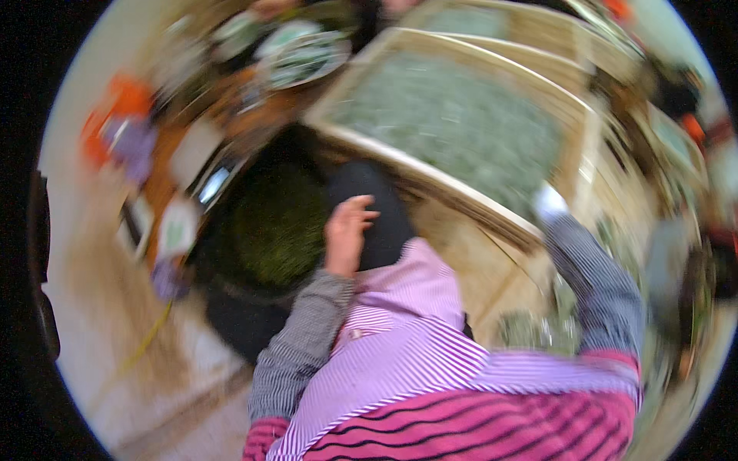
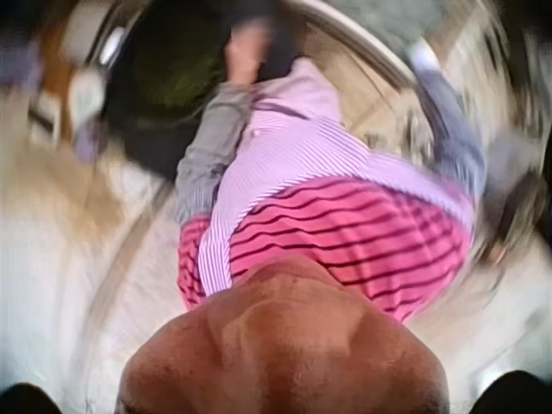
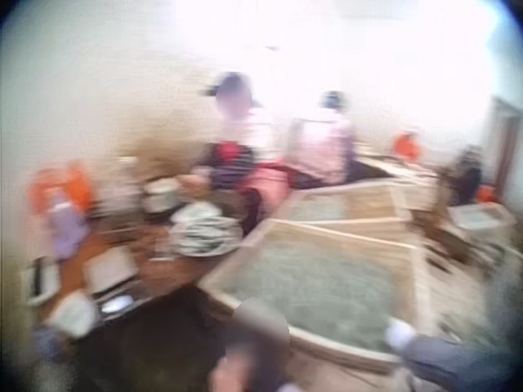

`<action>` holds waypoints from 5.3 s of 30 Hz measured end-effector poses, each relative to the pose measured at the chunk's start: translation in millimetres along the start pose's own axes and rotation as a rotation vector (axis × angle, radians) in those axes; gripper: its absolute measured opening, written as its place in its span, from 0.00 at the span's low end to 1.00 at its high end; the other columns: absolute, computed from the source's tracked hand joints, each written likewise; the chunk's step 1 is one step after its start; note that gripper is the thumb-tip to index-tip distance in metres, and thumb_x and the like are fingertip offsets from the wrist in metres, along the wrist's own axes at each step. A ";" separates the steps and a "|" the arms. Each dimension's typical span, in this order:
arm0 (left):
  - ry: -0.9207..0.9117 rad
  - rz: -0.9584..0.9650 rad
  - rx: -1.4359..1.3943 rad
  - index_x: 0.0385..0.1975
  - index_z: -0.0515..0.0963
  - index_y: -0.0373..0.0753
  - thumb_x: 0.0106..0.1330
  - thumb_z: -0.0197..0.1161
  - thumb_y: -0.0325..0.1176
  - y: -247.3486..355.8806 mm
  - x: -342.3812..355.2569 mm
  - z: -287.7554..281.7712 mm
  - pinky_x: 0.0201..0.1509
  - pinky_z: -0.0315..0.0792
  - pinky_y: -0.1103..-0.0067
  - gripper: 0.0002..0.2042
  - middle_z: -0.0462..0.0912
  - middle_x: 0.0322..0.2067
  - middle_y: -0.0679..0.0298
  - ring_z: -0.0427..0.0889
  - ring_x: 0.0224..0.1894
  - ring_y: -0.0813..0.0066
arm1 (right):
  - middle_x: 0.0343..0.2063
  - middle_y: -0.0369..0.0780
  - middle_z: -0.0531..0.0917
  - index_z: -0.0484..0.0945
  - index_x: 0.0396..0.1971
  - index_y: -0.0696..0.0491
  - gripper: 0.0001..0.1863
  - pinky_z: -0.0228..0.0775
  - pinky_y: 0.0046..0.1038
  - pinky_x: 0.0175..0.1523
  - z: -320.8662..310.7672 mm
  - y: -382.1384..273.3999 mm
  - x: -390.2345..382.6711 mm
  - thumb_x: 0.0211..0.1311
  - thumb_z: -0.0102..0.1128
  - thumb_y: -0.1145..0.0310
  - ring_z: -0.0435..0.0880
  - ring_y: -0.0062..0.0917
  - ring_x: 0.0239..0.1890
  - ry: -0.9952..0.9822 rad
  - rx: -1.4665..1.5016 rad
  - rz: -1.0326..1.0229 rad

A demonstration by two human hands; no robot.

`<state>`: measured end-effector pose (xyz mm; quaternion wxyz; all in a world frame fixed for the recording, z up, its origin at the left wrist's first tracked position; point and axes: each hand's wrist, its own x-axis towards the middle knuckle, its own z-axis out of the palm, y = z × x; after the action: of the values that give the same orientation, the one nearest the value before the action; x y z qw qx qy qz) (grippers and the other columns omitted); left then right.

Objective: The person scoops dried green leaves from a large bowl, weighs them on a digital scale, and places them into small plastic bags. The filled bags are then placed into a nearby basket. The person repeats this process continuously.

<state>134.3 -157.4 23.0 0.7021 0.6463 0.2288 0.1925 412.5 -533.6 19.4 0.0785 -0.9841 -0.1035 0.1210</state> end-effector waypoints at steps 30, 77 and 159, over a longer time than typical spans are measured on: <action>0.527 -0.072 1.441 0.35 0.70 0.36 0.67 0.47 0.37 39.5 58.7 -380.8 0.38 0.70 0.61 0.10 0.75 0.32 0.49 0.77 0.35 0.50 | 0.47 0.41 0.78 0.62 0.61 0.54 0.25 0.68 0.19 0.51 50.4 -483.4 -158.9 0.63 0.50 0.75 0.76 0.20 0.47 -0.586 0.888 -0.912; 0.336 0.017 1.314 0.24 0.80 0.36 0.55 0.60 0.26 -66.3 -62.3 -226.6 0.28 0.76 0.70 0.03 0.82 0.39 0.58 0.81 0.25 0.65 | 0.58 0.44 0.68 0.68 0.55 0.55 0.28 0.52 0.38 0.64 141.2 -513.0 -160.1 0.56 0.61 0.59 0.65 0.35 0.58 -1.170 1.195 -0.106; 0.351 -0.008 1.168 0.35 0.80 0.34 0.56 0.57 0.23 -70.8 -74.8 -209.8 0.32 0.76 0.69 0.09 0.67 0.58 0.54 0.81 0.26 0.63 | 0.62 0.46 0.61 0.69 0.55 0.47 0.30 0.53 0.36 0.66 170.9 -503.4 -166.8 0.46 0.58 0.77 0.57 0.41 0.65 -0.558 0.475 -1.119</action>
<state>-48.5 -34.2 -54.6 0.1842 0.8822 0.4115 0.1362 117.7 -62.2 -17.0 0.3144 -0.6700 -0.5851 0.3315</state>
